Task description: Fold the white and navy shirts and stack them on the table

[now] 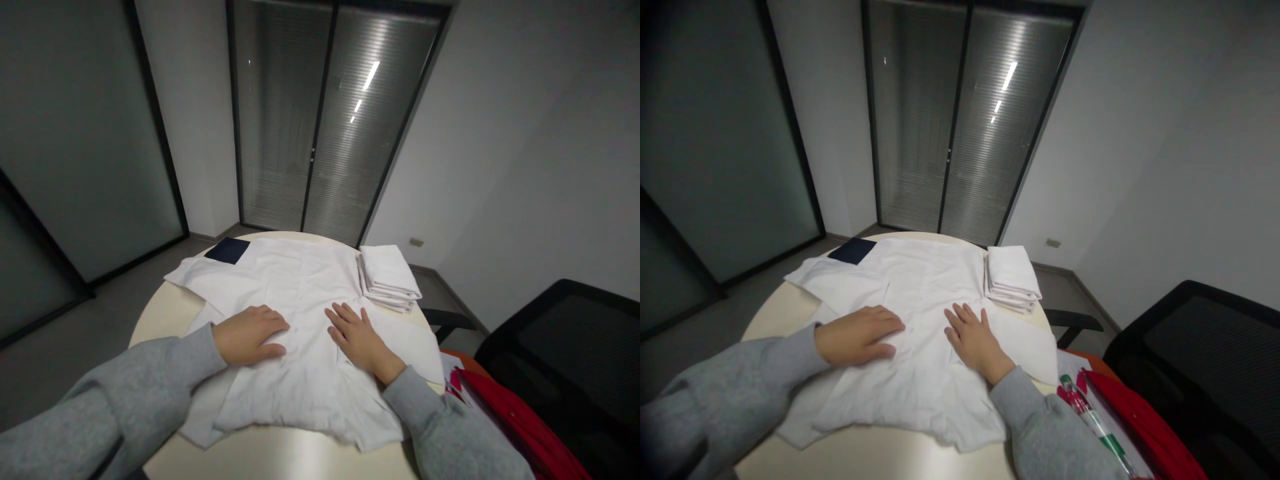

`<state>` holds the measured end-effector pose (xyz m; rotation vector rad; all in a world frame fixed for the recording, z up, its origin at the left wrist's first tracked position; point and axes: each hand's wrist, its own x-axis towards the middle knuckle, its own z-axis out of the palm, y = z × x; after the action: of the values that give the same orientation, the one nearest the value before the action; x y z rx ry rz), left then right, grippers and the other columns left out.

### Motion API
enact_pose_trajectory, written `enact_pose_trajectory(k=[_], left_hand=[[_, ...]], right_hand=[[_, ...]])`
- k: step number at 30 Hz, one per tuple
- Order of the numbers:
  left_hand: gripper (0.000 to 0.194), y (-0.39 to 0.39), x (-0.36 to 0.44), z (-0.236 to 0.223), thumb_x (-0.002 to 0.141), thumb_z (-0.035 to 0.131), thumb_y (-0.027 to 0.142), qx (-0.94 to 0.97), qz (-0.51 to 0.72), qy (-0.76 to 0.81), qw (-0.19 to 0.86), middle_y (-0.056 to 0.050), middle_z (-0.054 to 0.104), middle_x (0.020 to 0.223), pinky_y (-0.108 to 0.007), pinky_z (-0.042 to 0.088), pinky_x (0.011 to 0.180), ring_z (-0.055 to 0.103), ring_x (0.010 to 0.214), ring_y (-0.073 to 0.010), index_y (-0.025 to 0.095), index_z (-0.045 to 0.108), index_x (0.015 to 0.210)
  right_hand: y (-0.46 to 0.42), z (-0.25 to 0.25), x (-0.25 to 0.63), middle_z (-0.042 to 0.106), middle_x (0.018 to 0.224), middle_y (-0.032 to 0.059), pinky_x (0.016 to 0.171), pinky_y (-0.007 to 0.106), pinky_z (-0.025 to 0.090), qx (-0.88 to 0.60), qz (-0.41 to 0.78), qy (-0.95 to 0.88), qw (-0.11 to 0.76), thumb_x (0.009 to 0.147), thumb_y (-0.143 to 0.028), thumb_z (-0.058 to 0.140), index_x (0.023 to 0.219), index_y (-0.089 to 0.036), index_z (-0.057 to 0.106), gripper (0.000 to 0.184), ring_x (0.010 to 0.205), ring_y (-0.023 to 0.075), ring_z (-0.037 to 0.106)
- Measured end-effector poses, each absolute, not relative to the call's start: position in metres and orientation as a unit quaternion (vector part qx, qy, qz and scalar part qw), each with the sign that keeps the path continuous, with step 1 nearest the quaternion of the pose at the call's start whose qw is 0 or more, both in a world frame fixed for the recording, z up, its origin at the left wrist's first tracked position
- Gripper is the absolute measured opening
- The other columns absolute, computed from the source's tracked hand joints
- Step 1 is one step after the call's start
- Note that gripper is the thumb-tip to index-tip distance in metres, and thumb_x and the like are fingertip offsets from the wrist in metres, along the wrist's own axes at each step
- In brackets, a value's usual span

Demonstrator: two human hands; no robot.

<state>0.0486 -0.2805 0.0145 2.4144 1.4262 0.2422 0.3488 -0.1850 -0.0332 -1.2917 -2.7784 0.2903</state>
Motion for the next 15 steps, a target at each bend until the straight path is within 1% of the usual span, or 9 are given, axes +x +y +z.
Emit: enact_pose_trajectory(k=[3, 6, 7, 9, 11, 13, 14, 15], left_hand=[[0.055, -0.304, 0.065, 0.021, 0.099, 0.056, 0.054, 0.844, 0.091, 0.482, 0.216, -0.009, 0.072, 0.124, -0.042, 0.047, 0.103, 0.065, 0.114, -0.0294, 0.023, 0.059, 0.144], [0.067, -0.33, 0.076, 0.024, 0.093, 0.065, 0.049, 0.825, 0.072, 0.489, 0.276, -0.006, 0.073, 0.114, -0.036, 0.052, 0.09, 0.07, 0.102, -0.0261, 0.023, 0.049, 0.153], [0.07, -0.338, 0.078, 0.023, 0.092, 0.067, 0.046, 0.824, 0.071, 0.487, 0.282, -0.005, 0.073, 0.113, -0.034, 0.052, 0.087, 0.07, 0.099, -0.0255, 0.024, 0.046, 0.155], [0.07, -0.355, 0.084, 0.023, 0.092, 0.066, 0.039, 0.842, 0.081, 0.466, 0.259, -0.005, 0.074, 0.114, -0.034, 0.052, 0.084, 0.071, 0.099, -0.0254, 0.026, 0.042, 0.157], [0.059, -0.373, 0.091, 0.021, 0.096, 0.06, 0.032, 0.878, 0.102, 0.412, 0.221, -0.004, 0.076, 0.109, -0.036, 0.052, 0.087, 0.07, 0.095, -0.0244, 0.033, 0.046, 0.154], [0.039, -0.39, 0.096, 0.018, 0.104, 0.05, 0.03, 0.914, 0.129, 0.329, 0.199, 0.0, 0.076, 0.095, -0.037, 0.052, 0.093, 0.068, 0.082, -0.0208, 0.039, 0.059, 0.141], [0.034, -0.397, 0.098, 0.017, 0.107, 0.044, 0.03, 0.925, 0.143, 0.288, 0.202, 0.001, 0.076, 0.086, -0.036, 0.052, 0.096, 0.067, 0.074, -0.0185, 0.04, 0.065, 0.132], [0.036, -0.403, 0.097, 0.017, 0.109, 0.038, 0.031, 0.932, 0.154, 0.249, 0.212, 0.003, 0.075, 0.08, -0.034, 0.052, 0.097, 0.065, 0.068, -0.0165, 0.041, 0.068, 0.125]], right_hand=[[-0.182, -0.035, 0.347, 0.029, 0.171, 0.008, 0.123, 0.07, 0.012, -0.425, 0.093, -0.899, 0.042, 0.108, -0.045, 0.034, 0.16, -0.028, 0.039, 0.055, 0.159, 0.0332, 0.02], [-0.182, -0.036, 0.347, 0.028, 0.171, 0.0073, 0.123, 0.07, 0.011, -0.426, 0.096, -0.899, 0.045, 0.108, -0.044, 0.034, 0.16, -0.028, 0.038, 0.055, 0.159, 0.033, 0.02], [-0.182, -0.036, 0.347, 0.028, 0.171, 0.0071, 0.123, 0.069, 0.011, -0.425, 0.098, -0.899, 0.044, 0.108, -0.044, 0.034, 0.16, -0.028, 0.038, 0.055, 0.159, 0.0329, 0.019], [-0.181, -0.035, 0.349, 0.028, 0.171, 0.0071, 0.123, 0.069, 0.011, -0.423, 0.104, -0.899, 0.042, 0.108, -0.044, 0.035, 0.16, -0.028, 0.039, 0.055, 0.159, 0.0321, 0.02], [-0.179, -0.035, 0.35, 0.03, 0.17, 0.0075, 0.123, 0.068, 0.011, -0.425, 0.107, -0.898, 0.044, 0.107, -0.045, 0.037, 0.159, -0.028, 0.04, 0.054, 0.158, 0.0308, 0.022], [-0.178, -0.035, 0.35, 0.034, 0.169, 0.0078, 0.123, 0.068, 0.011, -0.43, 0.107, -0.895, 0.051, 0.106, -0.045, 0.038, 0.157, -0.029, 0.043, 0.053, 0.158, 0.0295, 0.025], [-0.178, -0.035, 0.35, 0.035, 0.168, 0.0078, 0.123, 0.068, 0.012, -0.434, 0.107, -0.893, 0.056, 0.106, -0.045, 0.039, 0.156, -0.029, 0.045, 0.053, 0.157, 0.0288, 0.026], [-0.178, -0.035, 0.349, 0.037, 0.167, 0.008, 0.123, 0.068, 0.012, -0.436, 0.107, -0.891, 0.061, 0.106, -0.045, 0.04, 0.155, -0.029, 0.046, 0.052, 0.157, 0.0284, 0.027]])
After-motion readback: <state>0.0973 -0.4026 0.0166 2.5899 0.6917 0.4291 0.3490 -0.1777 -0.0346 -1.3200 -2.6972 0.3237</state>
